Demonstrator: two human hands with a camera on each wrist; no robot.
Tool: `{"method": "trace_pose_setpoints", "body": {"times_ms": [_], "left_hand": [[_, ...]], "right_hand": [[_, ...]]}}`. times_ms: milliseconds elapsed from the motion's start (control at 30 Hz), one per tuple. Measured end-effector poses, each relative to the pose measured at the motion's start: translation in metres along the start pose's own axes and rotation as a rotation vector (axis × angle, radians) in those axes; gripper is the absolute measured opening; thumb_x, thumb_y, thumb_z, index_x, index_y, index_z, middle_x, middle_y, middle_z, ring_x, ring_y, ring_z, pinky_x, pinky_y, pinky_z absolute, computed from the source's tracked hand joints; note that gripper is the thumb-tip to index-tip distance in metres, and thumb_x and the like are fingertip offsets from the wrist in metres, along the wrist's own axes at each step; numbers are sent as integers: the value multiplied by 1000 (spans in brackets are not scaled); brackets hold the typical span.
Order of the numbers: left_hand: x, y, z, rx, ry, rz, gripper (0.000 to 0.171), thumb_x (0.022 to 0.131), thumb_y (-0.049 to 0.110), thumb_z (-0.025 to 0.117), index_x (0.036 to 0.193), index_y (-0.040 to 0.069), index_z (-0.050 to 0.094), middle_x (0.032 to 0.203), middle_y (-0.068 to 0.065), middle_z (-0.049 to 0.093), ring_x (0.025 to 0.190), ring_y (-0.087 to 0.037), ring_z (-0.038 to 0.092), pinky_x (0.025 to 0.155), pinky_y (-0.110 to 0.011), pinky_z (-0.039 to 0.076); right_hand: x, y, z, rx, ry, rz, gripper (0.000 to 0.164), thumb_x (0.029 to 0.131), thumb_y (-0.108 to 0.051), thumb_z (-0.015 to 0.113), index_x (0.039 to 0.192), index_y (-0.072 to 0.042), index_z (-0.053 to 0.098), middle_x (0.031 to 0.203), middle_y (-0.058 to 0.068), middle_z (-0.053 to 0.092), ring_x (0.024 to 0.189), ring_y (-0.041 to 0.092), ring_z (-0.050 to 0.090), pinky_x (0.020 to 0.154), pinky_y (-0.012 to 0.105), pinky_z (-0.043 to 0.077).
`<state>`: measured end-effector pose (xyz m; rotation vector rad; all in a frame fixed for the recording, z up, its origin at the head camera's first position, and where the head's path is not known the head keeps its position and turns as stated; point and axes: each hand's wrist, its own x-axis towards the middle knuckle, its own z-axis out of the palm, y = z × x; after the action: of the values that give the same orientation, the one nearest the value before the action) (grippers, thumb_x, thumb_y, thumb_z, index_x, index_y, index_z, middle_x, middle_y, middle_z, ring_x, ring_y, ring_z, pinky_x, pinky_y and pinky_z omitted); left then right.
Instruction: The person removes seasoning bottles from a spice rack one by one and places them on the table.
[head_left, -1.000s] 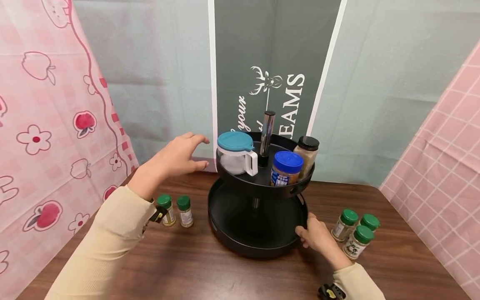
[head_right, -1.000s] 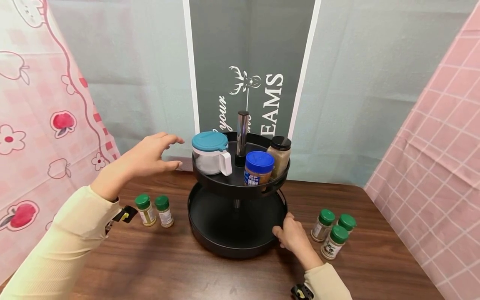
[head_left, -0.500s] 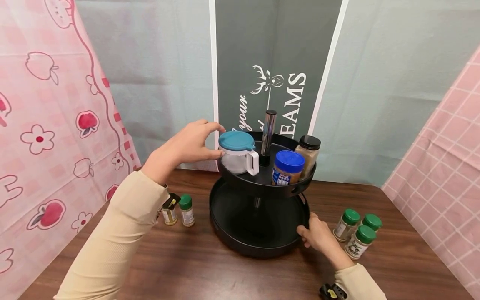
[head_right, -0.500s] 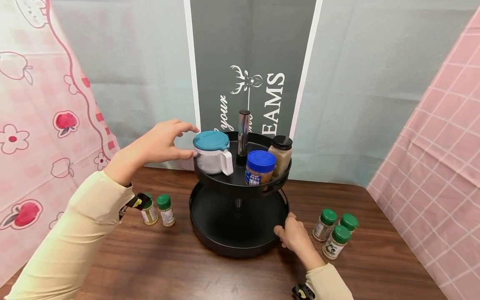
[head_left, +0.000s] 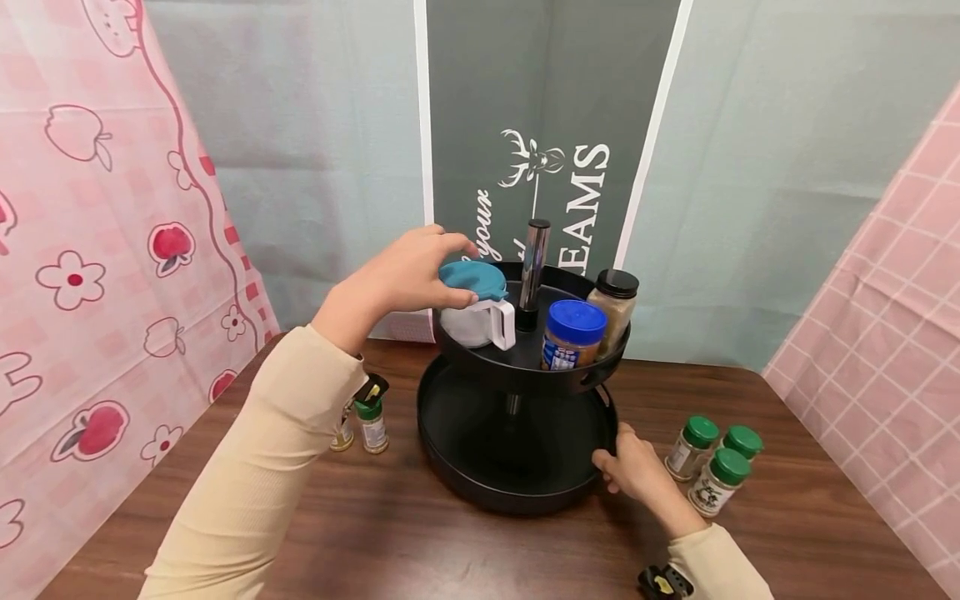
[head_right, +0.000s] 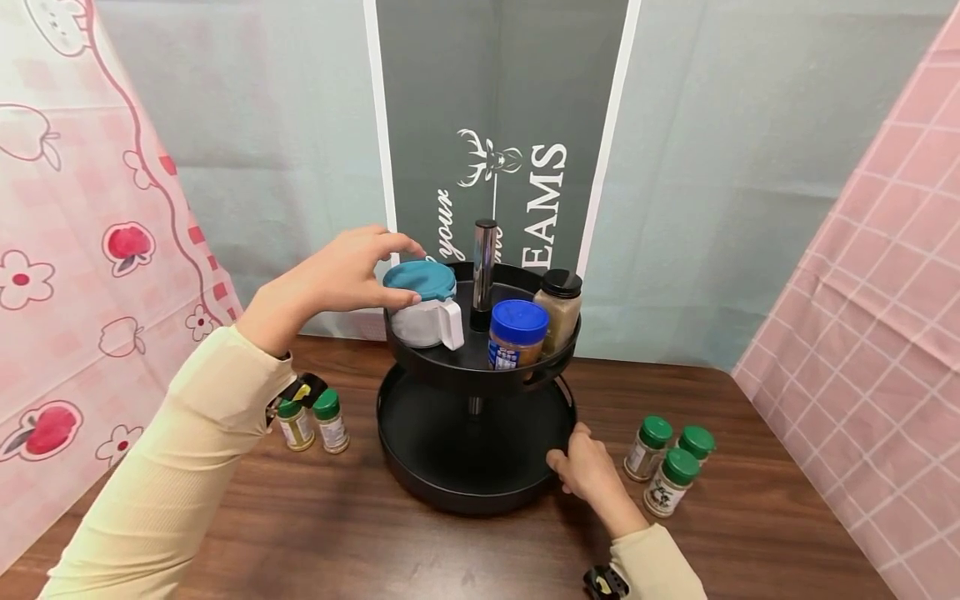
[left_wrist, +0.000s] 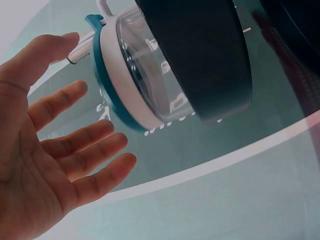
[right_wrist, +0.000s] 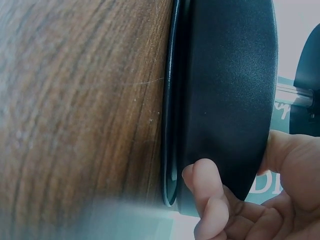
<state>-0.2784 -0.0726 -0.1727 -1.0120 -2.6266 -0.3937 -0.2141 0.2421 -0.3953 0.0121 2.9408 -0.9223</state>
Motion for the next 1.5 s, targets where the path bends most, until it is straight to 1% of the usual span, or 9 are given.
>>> {"method": "trace_pose_setpoints", "body": {"times_ms": [167, 333, 600, 900, 1033, 1133, 1267, 1500], "left_hand": [[8, 1, 5, -3, -48, 0, 51, 71, 34, 69, 116, 12, 58, 101, -14, 54, 85, -24, 46, 70, -39, 43], [15, 1, 11, -14, -65, -13, 53, 67, 35, 70, 114, 15, 58, 102, -12, 52, 86, -22, 46, 70, -36, 44], [22, 2, 18, 0, -105, -34, 59, 67, 36, 69, 119, 14, 55, 108, -12, 49, 89, -22, 45, 73, -36, 45], [29, 0, 28, -4, -155, -98, 63, 67, 40, 69, 123, 16, 51, 115, -11, 44, 95, -21, 42, 79, -36, 44], [30, 0, 30, -8, -166, -107, 69, 63, 37, 71, 125, 17, 49, 113, -11, 46, 94, -21, 42, 76, -36, 44], [30, -1, 31, -12, -167, -103, 72, 60, 34, 72, 126, 18, 48, 110, -11, 47, 92, -21, 43, 74, -36, 44], [30, -3, 32, -17, -166, -108, 72, 59, 33, 71, 126, 19, 48, 107, -10, 47, 91, -21, 43, 72, -35, 44], [30, -4, 34, -25, -166, -115, 72, 60, 35, 72, 126, 20, 47, 106, -9, 45, 89, -21, 44, 71, -35, 44]], "right_hand": [[0, 0, 0, 2, -2, -4, 63, 79, -13, 51, 127, 18, 25, 56, 4, 58, 48, 15, 55, 52, 35, 47], [0, 1, 0, 3, 8, -3, 65, 79, -13, 52, 129, 18, 23, 56, 4, 58, 48, 16, 55, 51, 35, 47], [0, 3, 1, 12, 28, -26, 54, 79, -13, 52, 122, 14, 32, 55, 3, 57, 47, 15, 55, 53, 35, 47], [-1, 2, 1, 14, 26, -25, 58, 79, -13, 52, 124, 16, 29, 55, 2, 57, 46, 14, 54, 52, 34, 48], [-1, 1, 1, 19, 29, -20, 55, 78, -13, 52, 121, 15, 31, 54, 3, 57, 46, 15, 55, 51, 34, 47], [0, 1, 1, 18, 32, -16, 55, 78, -13, 52, 121, 15, 31, 54, 3, 57, 47, 15, 55, 50, 34, 47], [0, 1, 2, 13, 39, -19, 55, 78, -13, 52, 121, 15, 31, 54, 2, 57, 46, 15, 55, 51, 34, 47], [0, 2, 3, 2, 39, -18, 58, 78, -13, 52, 123, 16, 30, 53, 2, 56, 46, 15, 54, 54, 35, 48]]}}
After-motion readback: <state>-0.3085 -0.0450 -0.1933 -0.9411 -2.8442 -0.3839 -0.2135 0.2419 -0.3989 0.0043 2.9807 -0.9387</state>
